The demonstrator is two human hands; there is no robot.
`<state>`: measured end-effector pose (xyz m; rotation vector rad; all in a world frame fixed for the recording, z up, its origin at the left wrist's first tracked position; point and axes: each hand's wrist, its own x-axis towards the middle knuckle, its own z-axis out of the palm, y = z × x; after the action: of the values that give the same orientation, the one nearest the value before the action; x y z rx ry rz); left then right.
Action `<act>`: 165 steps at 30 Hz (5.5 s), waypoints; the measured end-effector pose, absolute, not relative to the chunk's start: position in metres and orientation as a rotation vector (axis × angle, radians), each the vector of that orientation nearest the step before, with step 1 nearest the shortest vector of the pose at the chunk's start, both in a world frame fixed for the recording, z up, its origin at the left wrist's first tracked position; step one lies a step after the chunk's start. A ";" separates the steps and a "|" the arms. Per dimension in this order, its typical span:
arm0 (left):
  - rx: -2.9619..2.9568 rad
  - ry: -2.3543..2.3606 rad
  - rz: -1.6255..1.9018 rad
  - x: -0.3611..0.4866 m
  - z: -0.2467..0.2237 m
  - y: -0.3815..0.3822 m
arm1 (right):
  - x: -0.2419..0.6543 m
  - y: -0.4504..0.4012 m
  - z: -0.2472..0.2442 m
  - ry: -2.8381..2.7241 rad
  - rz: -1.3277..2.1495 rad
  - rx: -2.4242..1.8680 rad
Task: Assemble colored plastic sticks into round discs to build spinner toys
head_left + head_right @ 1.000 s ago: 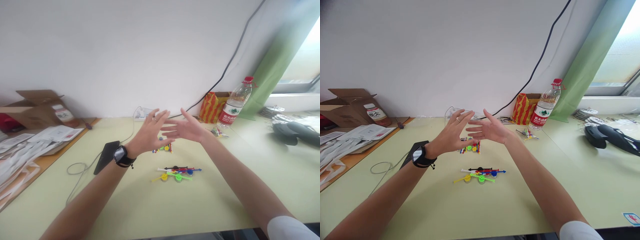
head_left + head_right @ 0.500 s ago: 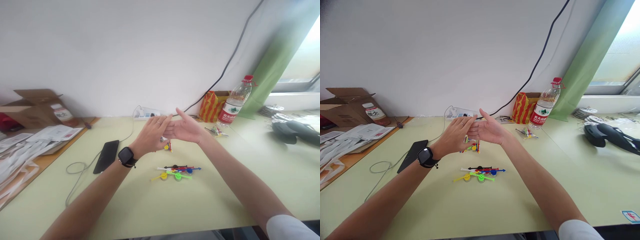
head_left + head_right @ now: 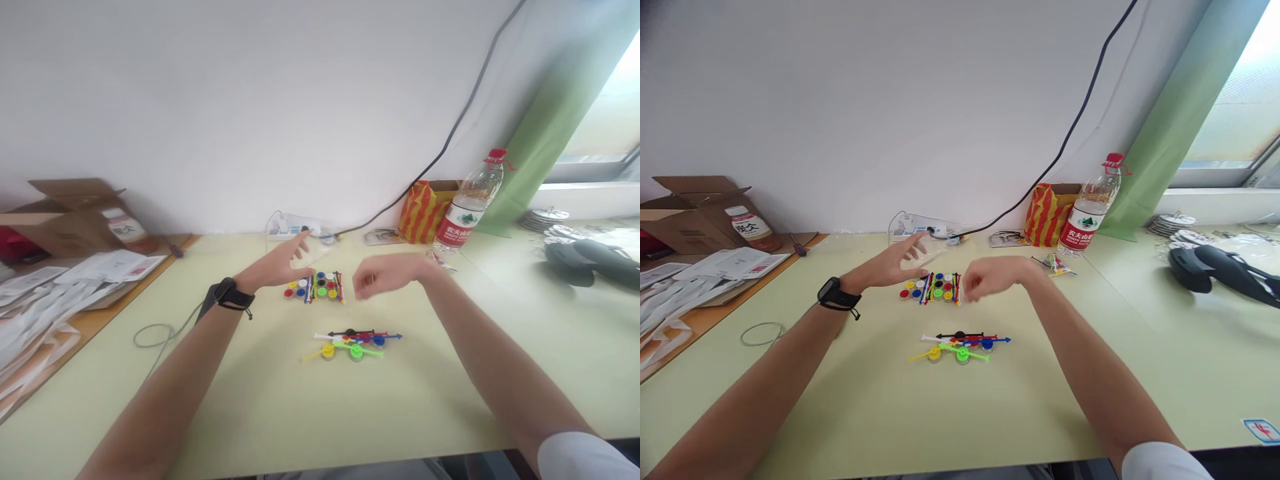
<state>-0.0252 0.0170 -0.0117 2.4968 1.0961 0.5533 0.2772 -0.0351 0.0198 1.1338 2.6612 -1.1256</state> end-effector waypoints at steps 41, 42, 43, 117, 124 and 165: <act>1.982 0.698 0.270 -0.025 0.015 0.002 | 0.319 -0.038 0.044 2.770 -1.076 1.215; 1.979 0.686 0.270 -0.025 0.014 0.002 | 0.325 -0.040 0.048 2.843 -1.062 1.323; 1.976 0.676 0.269 -0.025 0.013 0.003 | 0.331 -0.042 0.052 2.921 -1.047 1.443; 1.638 0.461 0.278 -0.001 -0.002 -0.011 | 0.302 -0.047 0.047 3.408 -1.094 1.709; 1.624 0.389 0.275 0.014 0.000 -0.023 | 0.278 -0.047 0.037 3.376 -1.046 1.529; 1.099 0.550 0.558 0.018 -0.019 0.000 | 0.286 -0.034 0.029 3.228 -0.808 2.104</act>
<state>0.0176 -0.0002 -0.0187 1.0990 0.5498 0.5576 0.2856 -0.0338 0.0290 2.1038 3.2281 -0.8079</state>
